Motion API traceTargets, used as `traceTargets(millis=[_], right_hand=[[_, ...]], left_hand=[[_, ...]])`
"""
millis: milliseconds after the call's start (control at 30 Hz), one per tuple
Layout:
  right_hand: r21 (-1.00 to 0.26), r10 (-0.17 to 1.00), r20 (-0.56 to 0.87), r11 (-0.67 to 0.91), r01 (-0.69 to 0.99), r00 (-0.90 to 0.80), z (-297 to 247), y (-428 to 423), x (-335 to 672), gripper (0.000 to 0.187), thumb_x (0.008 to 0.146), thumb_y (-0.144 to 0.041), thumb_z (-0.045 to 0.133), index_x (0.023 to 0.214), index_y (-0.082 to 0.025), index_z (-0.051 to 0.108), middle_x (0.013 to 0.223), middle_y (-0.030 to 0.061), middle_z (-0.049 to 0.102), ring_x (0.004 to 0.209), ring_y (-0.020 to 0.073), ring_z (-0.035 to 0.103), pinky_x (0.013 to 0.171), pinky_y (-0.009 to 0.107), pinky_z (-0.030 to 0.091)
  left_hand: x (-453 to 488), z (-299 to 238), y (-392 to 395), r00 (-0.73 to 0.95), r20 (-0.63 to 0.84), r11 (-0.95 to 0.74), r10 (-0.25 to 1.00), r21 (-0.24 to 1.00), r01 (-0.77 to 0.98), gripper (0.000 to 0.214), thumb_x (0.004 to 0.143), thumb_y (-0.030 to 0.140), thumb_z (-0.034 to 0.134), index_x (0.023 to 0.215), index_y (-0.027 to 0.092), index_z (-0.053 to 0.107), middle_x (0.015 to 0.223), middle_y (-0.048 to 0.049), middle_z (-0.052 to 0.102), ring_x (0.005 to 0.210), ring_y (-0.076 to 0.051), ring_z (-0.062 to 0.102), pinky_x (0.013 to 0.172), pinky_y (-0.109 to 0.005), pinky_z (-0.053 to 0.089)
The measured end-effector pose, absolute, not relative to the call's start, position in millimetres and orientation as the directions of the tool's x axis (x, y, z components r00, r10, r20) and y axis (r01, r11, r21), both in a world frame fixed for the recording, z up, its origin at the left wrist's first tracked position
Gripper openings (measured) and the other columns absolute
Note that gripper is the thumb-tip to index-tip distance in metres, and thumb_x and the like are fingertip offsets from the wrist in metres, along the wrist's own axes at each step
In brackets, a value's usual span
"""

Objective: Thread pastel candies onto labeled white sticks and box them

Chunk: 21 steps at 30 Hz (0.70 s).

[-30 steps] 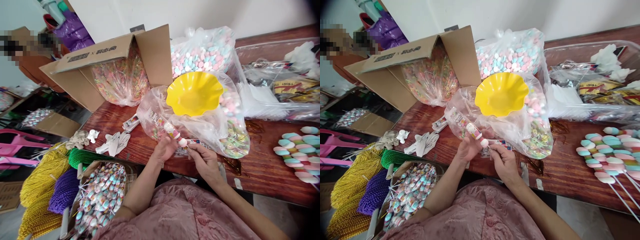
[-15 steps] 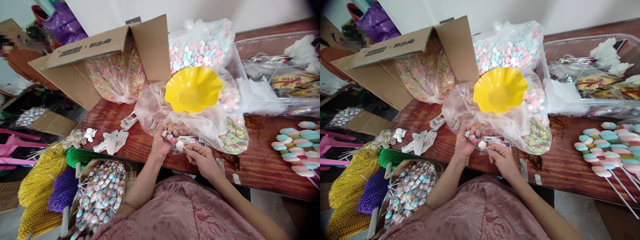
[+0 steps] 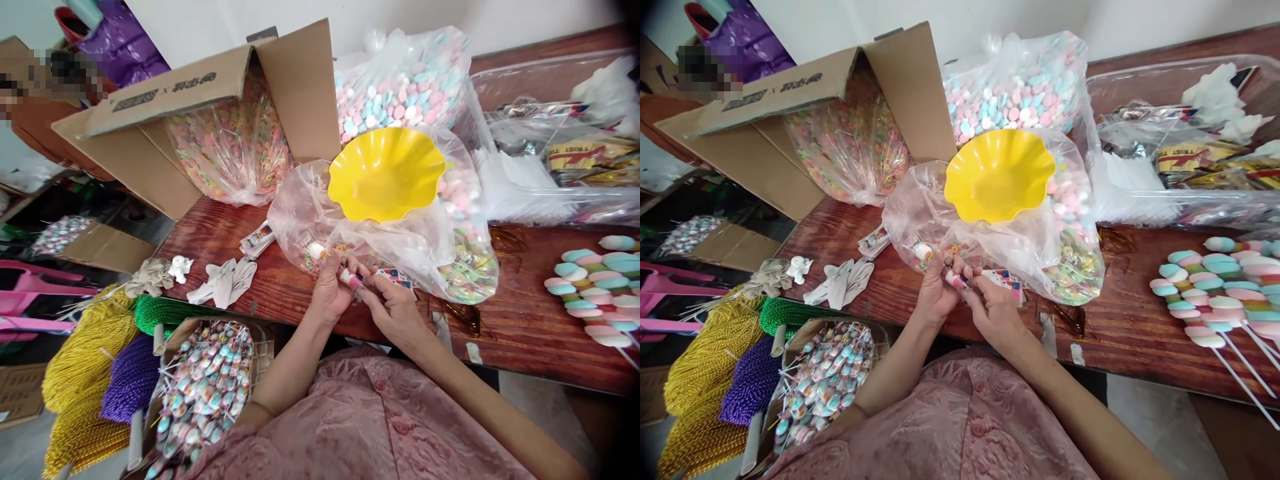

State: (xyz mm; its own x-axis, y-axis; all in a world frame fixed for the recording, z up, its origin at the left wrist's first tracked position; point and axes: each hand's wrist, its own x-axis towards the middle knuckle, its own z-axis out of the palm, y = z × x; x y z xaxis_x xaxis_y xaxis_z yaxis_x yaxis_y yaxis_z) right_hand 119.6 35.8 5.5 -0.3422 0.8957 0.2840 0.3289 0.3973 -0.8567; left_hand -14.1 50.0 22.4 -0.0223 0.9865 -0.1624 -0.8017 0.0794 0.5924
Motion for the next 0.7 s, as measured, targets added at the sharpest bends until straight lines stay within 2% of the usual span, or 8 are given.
traceTargets(millis=[67,167,267,400,533,633,700], right_hand=[[-0.839,0.878,0.275,0.418,0.349,-0.391,4.7,34.5,126.4,0.019,0.094,-0.032,0.052,0.082,-0.02,0.062,0.073,0.0027,0.066,0.065,0.0151,0.056,0.063,0.027,0.042],[-0.833,0.862,0.239,0.418,0.362,-0.446,1.5,28.6,132.9,0.025,0.094,-0.029,0.048,0.074,-0.02,0.06,0.063,0.0003,0.06,0.059,0.0141,0.052,0.057,0.026,0.039],[-0.825,0.866,0.257,0.428,0.368,-0.43,-0.2,24.0,130.7,0.028,0.093,-0.027,0.047,0.067,-0.02,0.056,0.056,-0.0018,0.052,0.053,0.0122,0.044,0.052,0.025,0.034],[-0.833,0.879,0.279,0.422,0.358,-0.385,3.7,25.9,121.5,0.028,0.092,-0.027,0.047,0.065,-0.02,0.051,0.056,-0.0022,0.05,0.051,0.0112,0.041,0.05,0.024,0.032],[-0.803,0.872,0.321,0.458,0.381,-0.37,7.4,29.0,112.6,0.026,0.091,-0.024,0.047,0.066,-0.021,0.052,0.057,-0.0016,0.053,0.053,0.0119,0.045,0.053,0.025,0.035],[-0.732,0.84,0.383,0.53,0.429,-0.384,6.6,31.6,108.3,0.024,0.089,-0.02,0.047,0.066,-0.021,0.054,0.058,-0.0004,0.057,0.053,0.0128,0.049,0.055,0.026,0.036],[-0.667,0.807,0.417,0.585,0.461,-0.418,7.5,36.8,109.1,0.023,0.088,-0.018,0.046,0.067,-0.02,0.055,0.06,0.0012,0.06,0.055,0.0135,0.052,0.056,0.026,0.036]], left_hand=[[-18.2,25.0,52.4,-0.079,-0.225,0.06,0.971,0.551,-0.832,0.042,0.082,0.048,0.072,0.064,0.019,0.047,0.059,0.0059,0.048,0.06,-0.011,0.057,0.088,-0.038,0.054],[-20.1,26.7,52.7,-0.113,-0.28,0.061,0.953,0.544,-0.837,0.042,0.085,0.043,0.071,0.063,0.019,0.044,0.057,0.0069,0.044,0.056,-0.009,0.052,0.088,-0.037,0.054],[-13.1,22.8,48.4,-0.056,-0.247,0.1,0.967,0.574,-0.813,0.048,0.083,0.043,0.072,0.059,0.019,0.039,0.053,0.008,0.037,0.052,-0.008,0.047,0.088,-0.036,0.054],[-0.2,15.7,41.2,0.004,-0.152,0.091,0.988,0.573,-0.815,0.053,0.079,0.049,0.075,0.058,0.019,0.036,0.052,0.0082,0.034,0.054,-0.009,0.047,0.09,-0.036,0.052],[6.2,13.9,39.3,-0.067,-0.176,0.055,0.982,0.608,-0.792,0.058,0.081,0.056,0.07,0.054,0.019,0.034,0.056,0.0048,0.038,0.07,-0.013,0.056,0.091,-0.033,0.05],[10.2,12.2,40.7,-0.118,-0.221,0.049,0.968,0.629,-0.776,0.06,0.083,0.058,0.066,0.052,0.018,0.034,0.062,0.0026,0.045,0.076,-0.014,0.058,0.092,-0.032,0.049],[14.8,10.2,39.1,-0.116,-0.241,0.067,0.964,0.639,-0.766,0.055,0.082,0.057,0.067,0.054,0.018,0.04,0.068,0.001,0.052,0.079,-0.014,0.06,0.093,-0.031,0.048]])
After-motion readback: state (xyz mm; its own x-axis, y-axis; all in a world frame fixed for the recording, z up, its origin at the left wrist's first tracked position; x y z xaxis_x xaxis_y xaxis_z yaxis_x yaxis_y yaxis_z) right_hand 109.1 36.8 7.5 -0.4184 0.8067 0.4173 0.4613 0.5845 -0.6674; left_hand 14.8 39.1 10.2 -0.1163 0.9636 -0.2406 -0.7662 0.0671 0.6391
